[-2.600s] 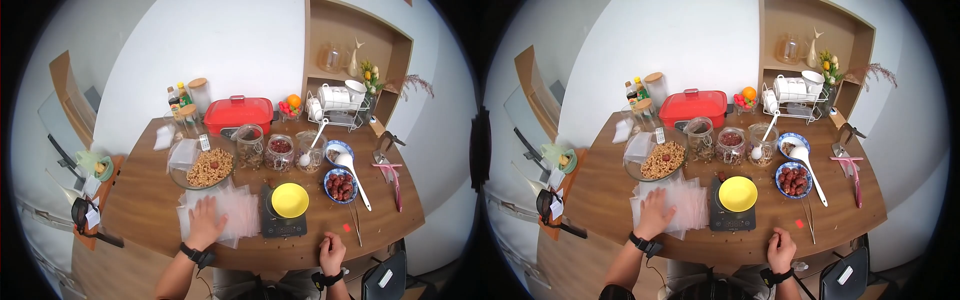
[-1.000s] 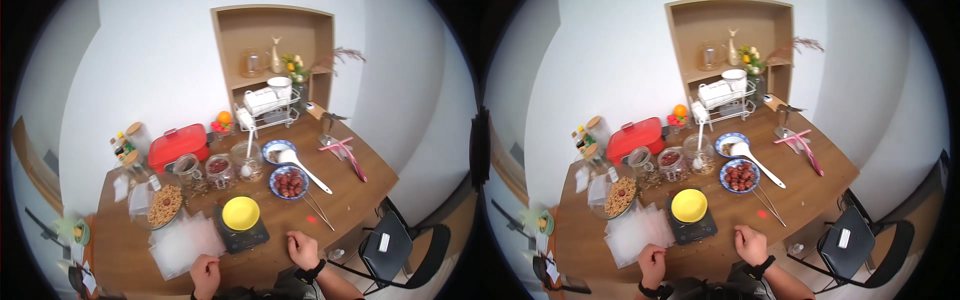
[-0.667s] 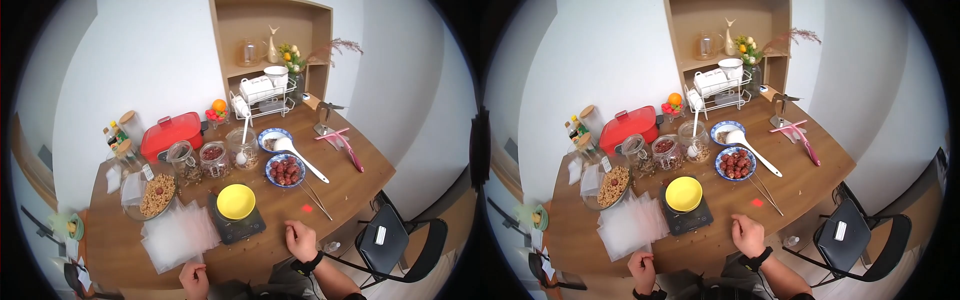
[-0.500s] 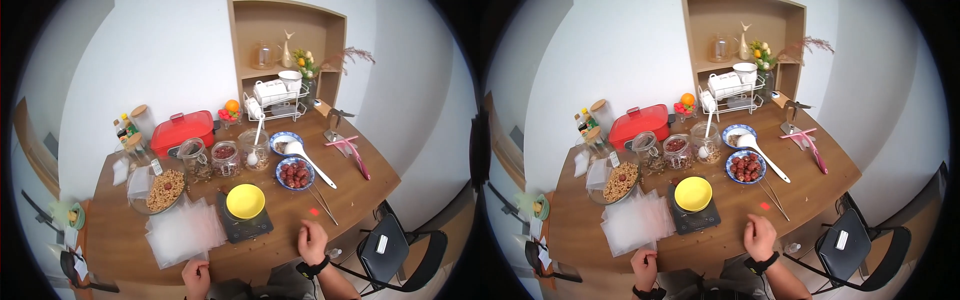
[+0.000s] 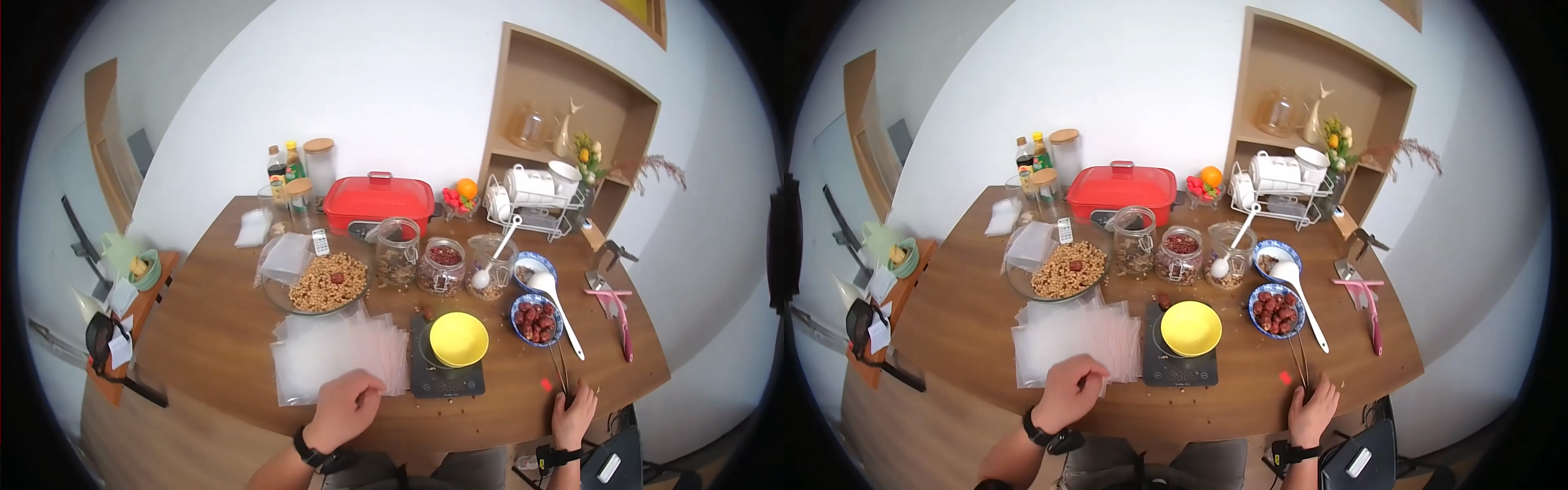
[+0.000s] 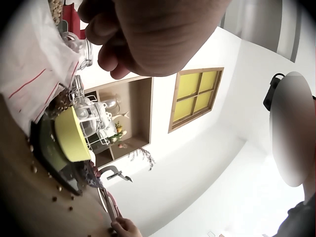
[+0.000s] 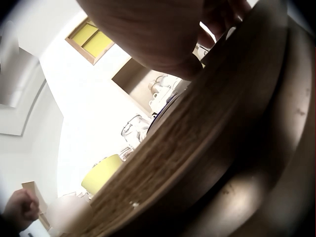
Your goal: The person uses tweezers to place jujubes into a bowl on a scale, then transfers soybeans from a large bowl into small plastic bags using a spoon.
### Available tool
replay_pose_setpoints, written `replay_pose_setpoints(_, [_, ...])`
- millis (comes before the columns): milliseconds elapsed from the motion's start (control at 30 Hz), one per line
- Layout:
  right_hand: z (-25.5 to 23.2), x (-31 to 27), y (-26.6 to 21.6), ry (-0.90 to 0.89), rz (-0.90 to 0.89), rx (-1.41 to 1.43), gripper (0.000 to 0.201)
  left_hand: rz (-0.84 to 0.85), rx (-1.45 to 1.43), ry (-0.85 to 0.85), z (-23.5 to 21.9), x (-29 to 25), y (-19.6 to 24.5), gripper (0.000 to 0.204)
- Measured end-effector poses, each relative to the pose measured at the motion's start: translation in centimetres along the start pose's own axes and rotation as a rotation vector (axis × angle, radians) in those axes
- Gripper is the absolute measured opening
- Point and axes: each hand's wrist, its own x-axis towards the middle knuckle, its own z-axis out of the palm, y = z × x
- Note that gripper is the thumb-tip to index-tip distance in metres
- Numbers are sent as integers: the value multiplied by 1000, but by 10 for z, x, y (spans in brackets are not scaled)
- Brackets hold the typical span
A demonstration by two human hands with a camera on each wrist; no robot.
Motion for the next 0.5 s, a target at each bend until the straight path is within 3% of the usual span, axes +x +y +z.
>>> replay_pose_setpoints(100, [16, 3, 20, -17, -67, -88, 39, 84, -5, 108, -2, 37, -6, 14])
replay_pose_setpoints(133, [15, 7, 13, -14, -55, -72, 27, 90, 5, 129, 0, 47, -14, 13])
replay_pose_setpoints(333, [27, 10, 25, 32, -111, -67, 12, 195, 62, 178, 14, 75, -65, 8])
replay_pose_setpoints(433, [29, 9, 31, 13, 6, 95, 11, 217, 82, 155, 16, 72, -81, 6])
replay_pose_setpoints(500, [11, 12, 0, 114, 109, 366, 16, 203, 88, 156, 22, 69, -96, 6])
